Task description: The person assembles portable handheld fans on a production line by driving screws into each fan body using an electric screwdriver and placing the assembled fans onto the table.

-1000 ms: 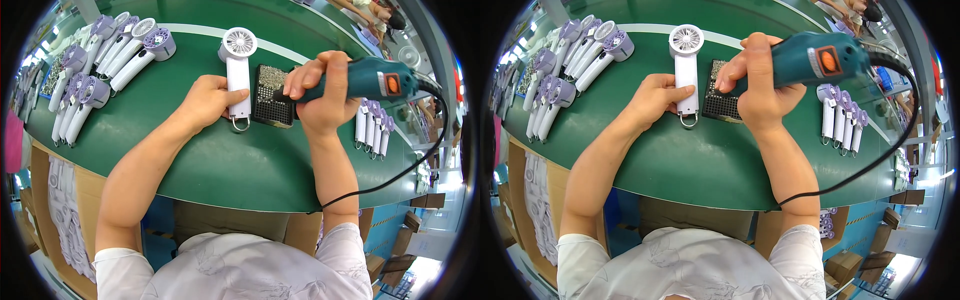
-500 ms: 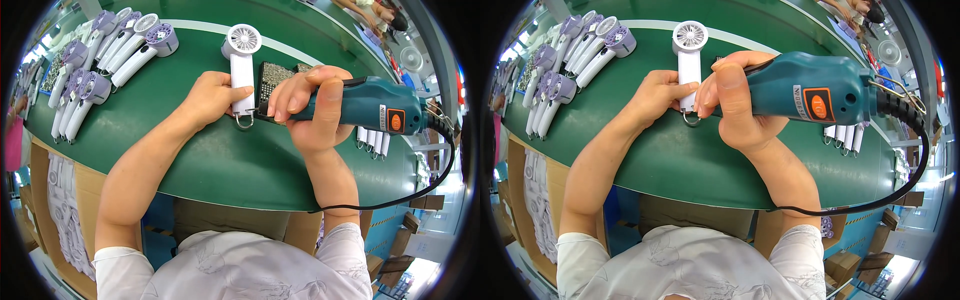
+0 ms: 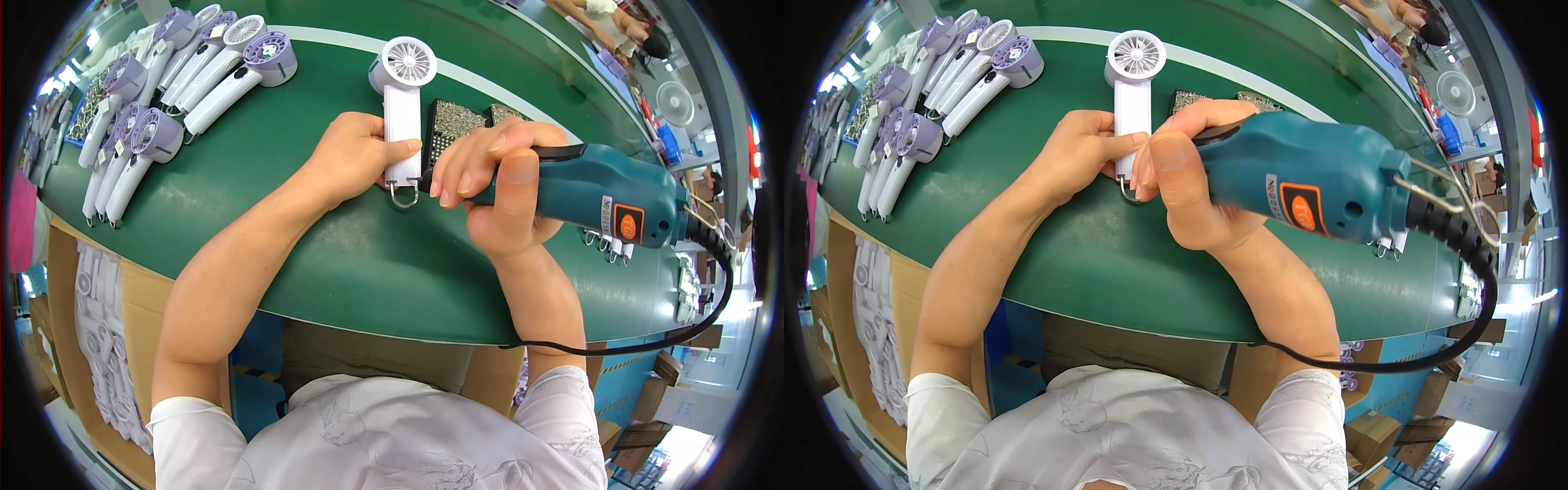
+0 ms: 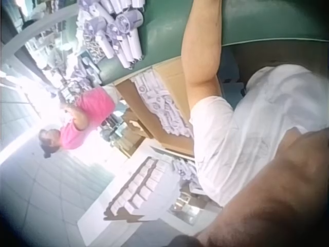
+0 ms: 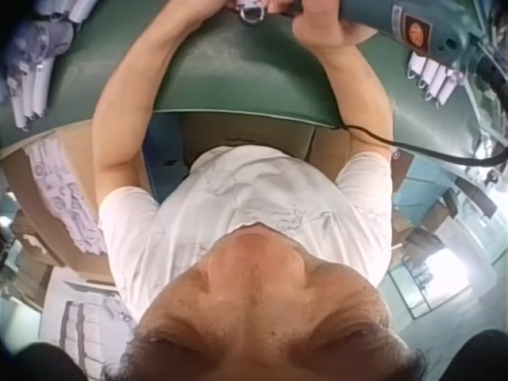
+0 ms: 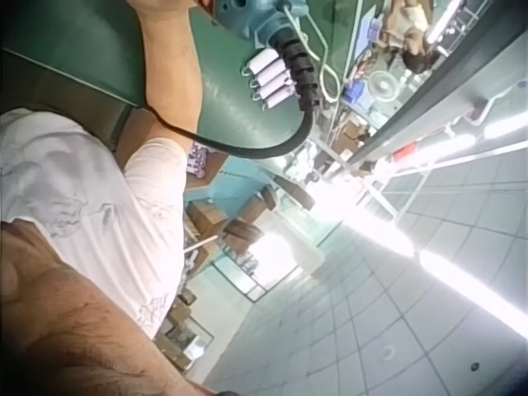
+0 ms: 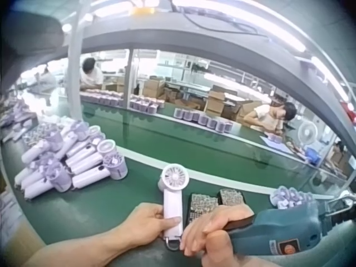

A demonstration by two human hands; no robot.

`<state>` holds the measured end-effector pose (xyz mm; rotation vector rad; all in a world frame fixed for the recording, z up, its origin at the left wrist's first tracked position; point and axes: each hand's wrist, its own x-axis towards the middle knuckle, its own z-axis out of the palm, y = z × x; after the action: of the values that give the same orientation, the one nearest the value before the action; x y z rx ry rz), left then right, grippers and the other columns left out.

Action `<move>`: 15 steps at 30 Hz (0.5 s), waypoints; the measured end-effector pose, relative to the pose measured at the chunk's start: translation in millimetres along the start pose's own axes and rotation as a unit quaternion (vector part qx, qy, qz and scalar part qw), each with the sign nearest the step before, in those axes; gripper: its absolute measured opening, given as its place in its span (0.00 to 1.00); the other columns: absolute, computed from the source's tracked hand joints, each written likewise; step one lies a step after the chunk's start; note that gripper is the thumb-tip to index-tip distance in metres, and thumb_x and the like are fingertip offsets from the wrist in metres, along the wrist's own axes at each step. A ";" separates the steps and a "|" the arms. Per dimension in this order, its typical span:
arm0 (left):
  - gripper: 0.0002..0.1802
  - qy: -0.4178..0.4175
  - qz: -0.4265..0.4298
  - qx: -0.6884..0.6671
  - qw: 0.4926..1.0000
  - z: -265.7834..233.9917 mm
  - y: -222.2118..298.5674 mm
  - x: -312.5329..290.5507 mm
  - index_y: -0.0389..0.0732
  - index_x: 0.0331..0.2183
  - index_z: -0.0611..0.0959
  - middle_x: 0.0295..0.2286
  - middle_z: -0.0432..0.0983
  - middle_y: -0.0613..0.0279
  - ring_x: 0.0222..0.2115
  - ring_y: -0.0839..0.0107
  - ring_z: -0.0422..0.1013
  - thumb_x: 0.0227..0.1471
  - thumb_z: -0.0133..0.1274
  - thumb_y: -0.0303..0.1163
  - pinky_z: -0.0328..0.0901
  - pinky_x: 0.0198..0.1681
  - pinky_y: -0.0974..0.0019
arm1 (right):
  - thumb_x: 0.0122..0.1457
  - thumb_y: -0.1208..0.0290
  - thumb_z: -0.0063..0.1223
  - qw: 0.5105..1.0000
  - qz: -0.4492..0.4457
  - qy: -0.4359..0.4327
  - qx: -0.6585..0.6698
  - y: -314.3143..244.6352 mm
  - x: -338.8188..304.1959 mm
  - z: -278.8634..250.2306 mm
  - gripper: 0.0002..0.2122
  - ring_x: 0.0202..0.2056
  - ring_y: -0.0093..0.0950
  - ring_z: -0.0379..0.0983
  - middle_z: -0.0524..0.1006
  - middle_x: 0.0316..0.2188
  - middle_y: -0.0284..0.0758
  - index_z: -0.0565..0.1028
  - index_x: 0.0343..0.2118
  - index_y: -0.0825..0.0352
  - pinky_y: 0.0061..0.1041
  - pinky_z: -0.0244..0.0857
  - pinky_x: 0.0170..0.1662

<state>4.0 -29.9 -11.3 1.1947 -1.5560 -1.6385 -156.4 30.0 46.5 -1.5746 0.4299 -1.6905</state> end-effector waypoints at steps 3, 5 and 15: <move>0.16 0.003 -0.006 0.014 1.000 0.3 1.6 0.6 0.29 0.34 0.83 0.28 0.81 0.57 0.26 0.73 0.75 0.57 0.58 0.35 0.70 0.30 0.69 | 0.63 0.72 0.55 0.999 0.030 -0.006 0.022 -0.9 -1.9 1.2 0.10 0.17 0.24 0.72 0.74 0.15 0.35 0.70 0.27 0.69 0.25 0.70 0.23; 0.16 0.005 -0.005 0.015 1.000 0.9 -0.7 2.3 0.28 0.35 0.83 0.28 0.81 0.56 0.26 0.73 0.76 0.57 0.58 0.35 0.71 0.30 0.69 | 0.63 0.72 0.55 1.000 0.015 -0.010 0.021 -0.5 -0.3 -0.1 0.11 0.17 0.24 0.72 0.74 0.16 0.35 0.69 0.26 0.69 0.25 0.70 0.23; 0.17 0.022 0.000 0.034 0.999 4.3 2.7 -2.1 0.27 0.32 0.82 0.26 0.80 0.55 0.25 0.72 0.75 0.55 0.59 0.36 0.70 0.28 0.68 | 0.63 0.73 0.56 0.999 0.024 -0.029 0.004 4.1 -3.2 -0.6 0.10 0.17 0.24 0.72 0.73 0.15 0.35 0.69 0.26 0.69 0.24 0.69 0.22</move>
<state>0.7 -26.5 -8.6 1.2572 -1.5949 -1.5600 -155.9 29.5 41.4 -1.5903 0.4267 -1.6049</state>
